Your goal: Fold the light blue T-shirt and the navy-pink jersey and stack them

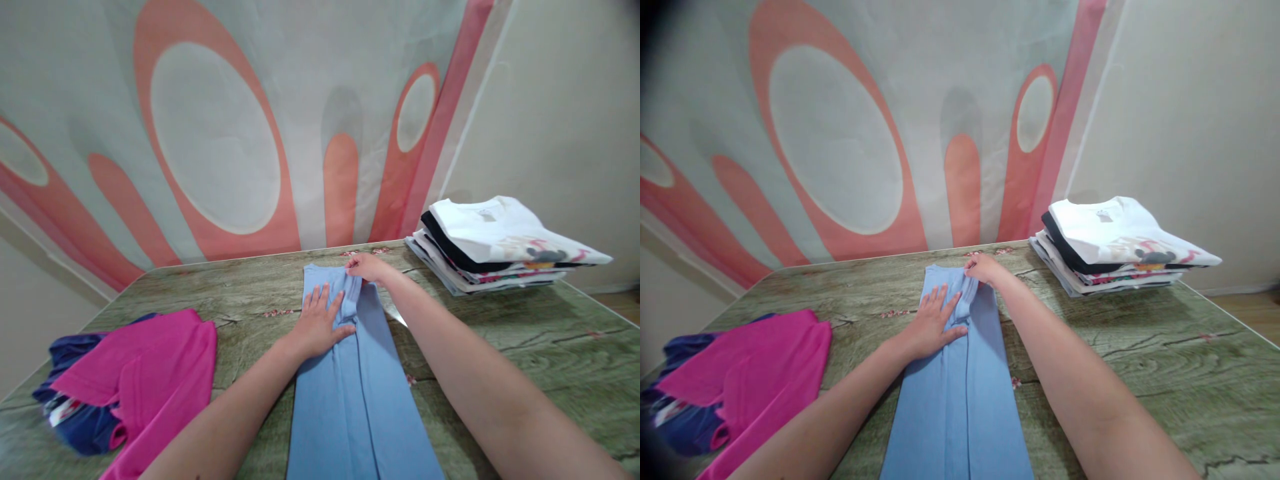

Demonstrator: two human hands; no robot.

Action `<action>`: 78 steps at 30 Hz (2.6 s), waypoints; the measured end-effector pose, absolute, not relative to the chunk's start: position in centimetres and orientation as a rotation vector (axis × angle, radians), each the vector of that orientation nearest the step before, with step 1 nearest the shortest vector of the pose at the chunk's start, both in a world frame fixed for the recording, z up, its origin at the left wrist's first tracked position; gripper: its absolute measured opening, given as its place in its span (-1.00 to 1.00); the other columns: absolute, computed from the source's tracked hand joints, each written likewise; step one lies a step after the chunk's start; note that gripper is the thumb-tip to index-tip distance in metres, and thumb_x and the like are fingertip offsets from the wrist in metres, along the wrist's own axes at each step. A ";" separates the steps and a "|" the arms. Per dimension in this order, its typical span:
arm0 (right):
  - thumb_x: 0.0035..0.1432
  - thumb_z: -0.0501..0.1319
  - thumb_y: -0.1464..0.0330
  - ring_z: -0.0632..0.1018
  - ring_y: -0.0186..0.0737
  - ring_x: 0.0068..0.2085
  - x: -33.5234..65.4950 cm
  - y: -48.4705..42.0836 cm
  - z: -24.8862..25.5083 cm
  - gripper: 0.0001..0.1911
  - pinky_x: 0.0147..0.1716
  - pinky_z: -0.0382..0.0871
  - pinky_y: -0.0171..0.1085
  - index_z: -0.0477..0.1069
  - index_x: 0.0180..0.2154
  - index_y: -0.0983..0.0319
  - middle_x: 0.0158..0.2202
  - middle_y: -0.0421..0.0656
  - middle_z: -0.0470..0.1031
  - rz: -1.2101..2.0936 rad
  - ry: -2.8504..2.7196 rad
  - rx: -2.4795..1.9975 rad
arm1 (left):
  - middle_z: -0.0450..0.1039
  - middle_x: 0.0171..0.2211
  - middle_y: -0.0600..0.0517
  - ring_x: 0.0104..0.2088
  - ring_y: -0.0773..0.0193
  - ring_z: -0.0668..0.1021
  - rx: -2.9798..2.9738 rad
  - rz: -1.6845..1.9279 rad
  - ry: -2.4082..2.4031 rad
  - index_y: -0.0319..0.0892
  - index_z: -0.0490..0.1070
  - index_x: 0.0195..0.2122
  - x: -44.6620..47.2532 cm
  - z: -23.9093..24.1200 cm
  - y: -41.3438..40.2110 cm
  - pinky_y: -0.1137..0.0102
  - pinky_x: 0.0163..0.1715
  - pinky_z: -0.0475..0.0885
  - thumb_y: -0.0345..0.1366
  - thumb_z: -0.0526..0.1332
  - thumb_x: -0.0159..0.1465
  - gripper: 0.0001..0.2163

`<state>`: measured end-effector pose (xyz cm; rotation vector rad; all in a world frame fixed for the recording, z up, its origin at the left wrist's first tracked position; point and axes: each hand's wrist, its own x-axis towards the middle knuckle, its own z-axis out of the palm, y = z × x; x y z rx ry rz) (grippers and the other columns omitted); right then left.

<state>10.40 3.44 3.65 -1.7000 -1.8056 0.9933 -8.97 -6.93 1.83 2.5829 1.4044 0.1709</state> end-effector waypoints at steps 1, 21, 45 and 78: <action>0.09 0.19 0.46 0.47 -0.38 -0.52 10.2 3.4 3.6 -0.80 -0.55 0.33 -0.44 0.47 -0.20 0.28 -0.41 -0.19 0.54 0.975 -1.804 -1.701 | -0.33 0.38 -0.22 0.35 -0.19 -0.21 2.585 0.170 1.406 -0.10 -0.07 0.36 -9.0 1.8 -6.9 -0.07 0.24 -0.23 0.26 -0.05 0.24 -0.22; -0.06 0.13 0.65 0.46 -0.17 -0.08 12.1 -6.1 0.6 -0.56 0.01 0.23 -0.14 0.42 -0.14 0.19 -0.14 -0.16 0.52 0.396 -2.186 -0.951 | -0.32 0.40 -0.03 0.36 -0.10 -0.23 2.614 0.105 1.306 0.02 -0.17 0.37 -9.6 1.9 -6.6 -0.09 0.25 -0.28 0.26 -0.13 0.26 -0.26; 0.09 0.28 0.49 0.43 -0.14 -0.08 12.3 -5.6 1.0 -0.76 -0.04 0.26 -0.14 0.42 -0.17 0.18 -0.17 -0.14 0.51 0.285 -2.210 -0.862 | 0.41 0.04 -0.06 0.16 0.10 0.35 2.516 0.743 1.222 -0.11 0.36 -0.21 -8.1 2.4 -6.8 0.18 0.17 0.21 -0.36 0.15 0.25 -0.90; 0.13 0.08 0.57 0.46 -0.11 -0.08 14.5 -4.7 0.7 -0.71 -0.03 0.27 -0.12 0.47 -0.21 0.18 -0.18 -0.11 0.53 0.095 -2.046 -1.217 | 0.44 0.03 -0.06 0.07 0.23 0.44 2.538 0.733 1.129 -0.15 0.46 -0.05 -9.6 3.4 -3.5 0.29 0.13 0.31 -0.38 0.00 0.35 -0.72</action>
